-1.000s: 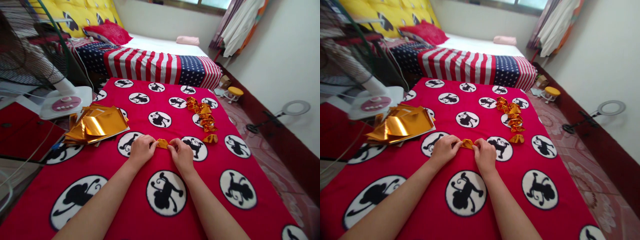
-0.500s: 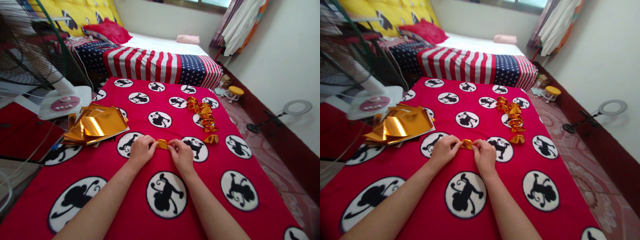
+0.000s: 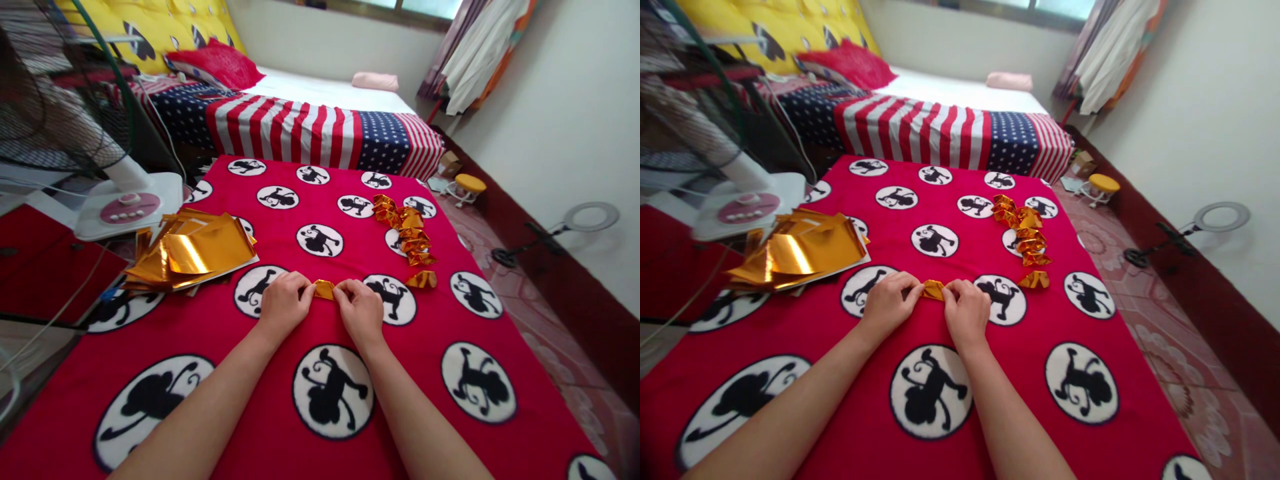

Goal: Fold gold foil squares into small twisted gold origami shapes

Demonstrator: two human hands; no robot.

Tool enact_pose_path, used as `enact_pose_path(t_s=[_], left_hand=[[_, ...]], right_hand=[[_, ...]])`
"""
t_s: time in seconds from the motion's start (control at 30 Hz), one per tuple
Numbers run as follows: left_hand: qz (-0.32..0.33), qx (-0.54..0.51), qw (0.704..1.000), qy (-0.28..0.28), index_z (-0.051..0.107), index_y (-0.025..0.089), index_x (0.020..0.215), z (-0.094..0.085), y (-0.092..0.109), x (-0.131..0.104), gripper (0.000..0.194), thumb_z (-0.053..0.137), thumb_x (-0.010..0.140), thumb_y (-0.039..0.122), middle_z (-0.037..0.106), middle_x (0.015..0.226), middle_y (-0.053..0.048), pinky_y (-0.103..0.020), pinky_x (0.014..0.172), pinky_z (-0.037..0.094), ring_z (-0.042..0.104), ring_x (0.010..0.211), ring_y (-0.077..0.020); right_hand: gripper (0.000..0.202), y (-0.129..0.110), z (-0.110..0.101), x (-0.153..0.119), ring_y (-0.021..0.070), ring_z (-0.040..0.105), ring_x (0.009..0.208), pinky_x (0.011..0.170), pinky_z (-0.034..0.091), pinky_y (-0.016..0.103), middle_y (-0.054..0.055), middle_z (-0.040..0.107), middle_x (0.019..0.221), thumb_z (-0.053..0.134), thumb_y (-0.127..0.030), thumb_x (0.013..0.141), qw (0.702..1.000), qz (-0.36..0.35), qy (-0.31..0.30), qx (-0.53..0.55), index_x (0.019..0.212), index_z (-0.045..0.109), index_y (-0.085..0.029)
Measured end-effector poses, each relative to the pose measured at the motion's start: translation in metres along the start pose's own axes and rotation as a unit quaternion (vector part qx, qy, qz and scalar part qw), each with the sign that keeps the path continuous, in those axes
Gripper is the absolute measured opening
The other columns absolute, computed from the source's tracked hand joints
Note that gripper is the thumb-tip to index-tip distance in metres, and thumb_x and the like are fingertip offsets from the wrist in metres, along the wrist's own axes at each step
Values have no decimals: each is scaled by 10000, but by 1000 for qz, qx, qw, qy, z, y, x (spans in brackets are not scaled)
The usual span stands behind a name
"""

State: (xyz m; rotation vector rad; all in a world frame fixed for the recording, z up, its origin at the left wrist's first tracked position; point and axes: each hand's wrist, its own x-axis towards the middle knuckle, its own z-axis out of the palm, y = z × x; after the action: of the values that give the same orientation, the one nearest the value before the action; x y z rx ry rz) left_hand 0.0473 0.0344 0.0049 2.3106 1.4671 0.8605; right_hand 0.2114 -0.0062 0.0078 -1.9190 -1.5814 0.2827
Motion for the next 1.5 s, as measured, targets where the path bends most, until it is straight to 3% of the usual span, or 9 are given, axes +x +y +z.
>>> enact_pose_path(t_s=[0.1,0.3,0.57,1.03,1.27,1.5], left_hand=[[-11,-3,1000,9,650,192,717,2,1,0,179,586,869,259,661,775,-38,-303,686,463,609,759,-180],[-28,-32,999,33,690,187,683,6,-4,1,199,640,841,297,653,1016,-57,-305,733,507,635,817,-174],[-51,-61,996,37,730,198,695,4,-5,2,158,696,805,305,703,983,-46,-346,794,520,658,825,-192],[-85,-56,994,27,714,189,678,2,1,3,150,711,793,285,716,1004,-35,-313,810,485,663,859,-185],[-104,-40,994,20,636,179,823,2,1,6,144,720,791,292,666,843,-11,-262,635,422,594,638,-126],[-101,-11,995,11,661,196,839,5,1,6,145,647,856,339,650,906,-21,-266,614,391,606,672,-133]], right_hand=[[152,0,1,0,152,577,652,605,319,274,-7,687,727,611,-275,846,1000,-3,7,-7,712,673,-237],[144,1,3,0,160,587,647,610,332,280,7,701,730,619,-276,836,1000,4,15,-4,719,695,-236],[148,0,4,0,166,597,651,629,333,295,3,716,746,629,-288,830,1000,20,14,-11,716,708,-238],[155,-2,5,-2,161,611,726,684,309,297,-16,718,781,618,-312,846,999,39,7,-35,742,707,-240],[152,-3,5,-3,163,610,734,694,302,295,-10,713,769,615,-326,844,998,39,7,-39,753,693,-232],[92,-7,2,2,164,603,716,657,285,292,0,708,768,645,-304,828,997,42,-15,-70,798,678,-223]])
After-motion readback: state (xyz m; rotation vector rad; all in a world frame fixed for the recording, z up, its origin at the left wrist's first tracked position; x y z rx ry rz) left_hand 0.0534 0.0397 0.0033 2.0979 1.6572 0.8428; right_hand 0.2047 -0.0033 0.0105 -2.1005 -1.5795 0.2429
